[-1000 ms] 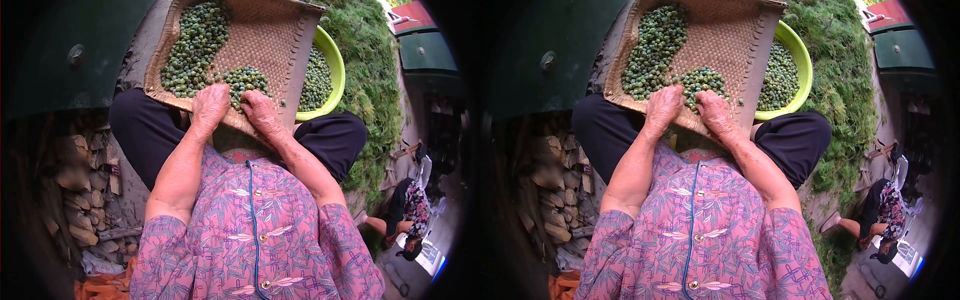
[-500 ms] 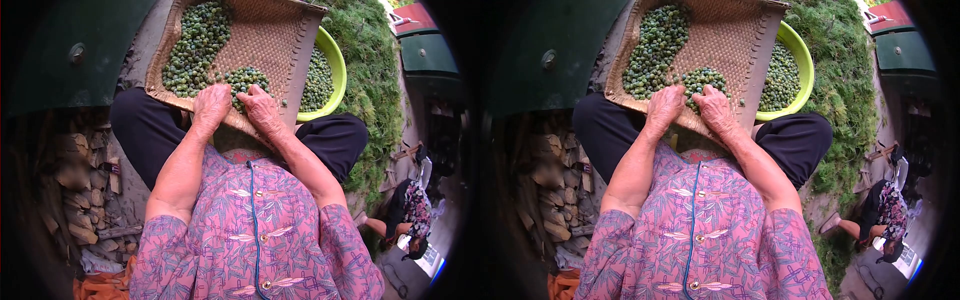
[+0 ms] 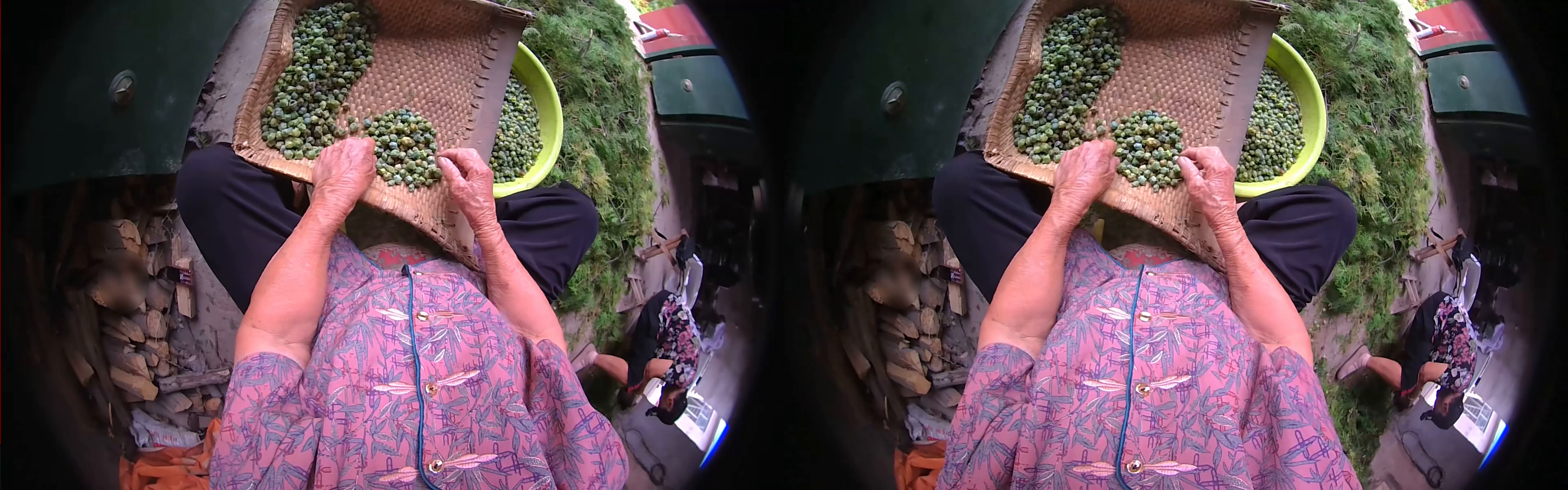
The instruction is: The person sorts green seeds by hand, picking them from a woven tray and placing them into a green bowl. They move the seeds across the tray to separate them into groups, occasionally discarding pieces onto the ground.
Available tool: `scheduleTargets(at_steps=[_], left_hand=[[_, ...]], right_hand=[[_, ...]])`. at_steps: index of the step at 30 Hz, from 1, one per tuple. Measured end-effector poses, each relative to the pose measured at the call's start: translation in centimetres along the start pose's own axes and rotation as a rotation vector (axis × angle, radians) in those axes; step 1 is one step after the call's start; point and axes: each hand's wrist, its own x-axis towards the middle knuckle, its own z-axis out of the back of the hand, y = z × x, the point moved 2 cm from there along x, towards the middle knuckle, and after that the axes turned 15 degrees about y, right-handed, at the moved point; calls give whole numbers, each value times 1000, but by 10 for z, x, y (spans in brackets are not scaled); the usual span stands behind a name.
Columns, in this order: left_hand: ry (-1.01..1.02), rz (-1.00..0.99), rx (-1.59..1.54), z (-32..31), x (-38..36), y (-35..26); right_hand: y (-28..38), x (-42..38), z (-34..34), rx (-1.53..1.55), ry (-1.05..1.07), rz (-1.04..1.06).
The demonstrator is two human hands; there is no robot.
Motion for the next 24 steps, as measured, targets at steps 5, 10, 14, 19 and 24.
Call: scheduleTargets(at_steps=[5, 10, 14, 19, 24], left_hand=[[21, 19, -1, 0, 0, -1], [-14, -6, 10, -2, 0, 1], [20, 13, 15, 0, 0, 0], [20, 21, 16, -1, 1, 0], [21, 17, -1, -2, 2, 2]], right_hand=[[-28, 7, 36, 857, -139, -204], [-37, 11, 52, 1257, -162, -171], [-8, 18, 0, 480, 112, -147], [20, 32, -54, -260, 131, 218], [15, 44, -65, -568, 196, 277]])
